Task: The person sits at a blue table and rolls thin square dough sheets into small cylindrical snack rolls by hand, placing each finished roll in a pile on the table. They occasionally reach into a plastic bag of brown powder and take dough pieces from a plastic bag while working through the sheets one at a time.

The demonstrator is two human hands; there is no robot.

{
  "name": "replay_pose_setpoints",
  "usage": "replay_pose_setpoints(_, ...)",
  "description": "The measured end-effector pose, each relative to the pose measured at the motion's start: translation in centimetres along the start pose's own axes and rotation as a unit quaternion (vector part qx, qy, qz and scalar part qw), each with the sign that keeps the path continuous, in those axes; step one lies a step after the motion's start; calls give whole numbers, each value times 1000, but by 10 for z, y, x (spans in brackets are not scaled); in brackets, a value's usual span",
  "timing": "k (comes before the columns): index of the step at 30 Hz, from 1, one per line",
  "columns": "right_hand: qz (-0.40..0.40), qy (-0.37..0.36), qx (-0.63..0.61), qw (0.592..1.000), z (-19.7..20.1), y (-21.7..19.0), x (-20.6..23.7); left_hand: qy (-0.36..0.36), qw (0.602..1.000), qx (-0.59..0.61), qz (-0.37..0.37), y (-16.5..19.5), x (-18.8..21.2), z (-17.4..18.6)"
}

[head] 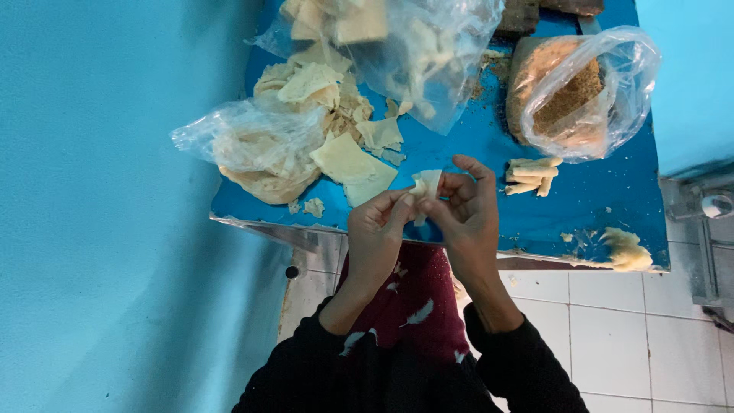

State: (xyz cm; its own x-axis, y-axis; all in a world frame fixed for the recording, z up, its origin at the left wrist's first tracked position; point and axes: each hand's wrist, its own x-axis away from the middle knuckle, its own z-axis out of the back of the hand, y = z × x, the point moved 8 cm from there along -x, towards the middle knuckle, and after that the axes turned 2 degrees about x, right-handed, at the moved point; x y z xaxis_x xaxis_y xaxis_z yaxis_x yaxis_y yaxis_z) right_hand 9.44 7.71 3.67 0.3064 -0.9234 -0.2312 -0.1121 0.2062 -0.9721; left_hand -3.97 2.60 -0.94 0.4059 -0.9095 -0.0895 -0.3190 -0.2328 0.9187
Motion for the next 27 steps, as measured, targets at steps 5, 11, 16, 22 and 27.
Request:
replay_pose_setpoints(5,-155,48,-187,969,33,29,-4,89,984,-153,-27,14,-18,29)
replay_pose_setpoints(11,-39,80,3,996,101,-24,-7,65,899,-416,-120,46,-33,49)
replay_pose_setpoints(16,158,-30,482,861,62,-66,16,24,746,-573,-338,63,-10,13)
replay_pose_setpoints(22,82,-7,471,878,90,-49,57,-238,755,-499,-352,22,37,-46)
replay_pose_setpoints(27,43,150,686,711,169,-60,106,-268,726,-507,-379,15,36,-44)
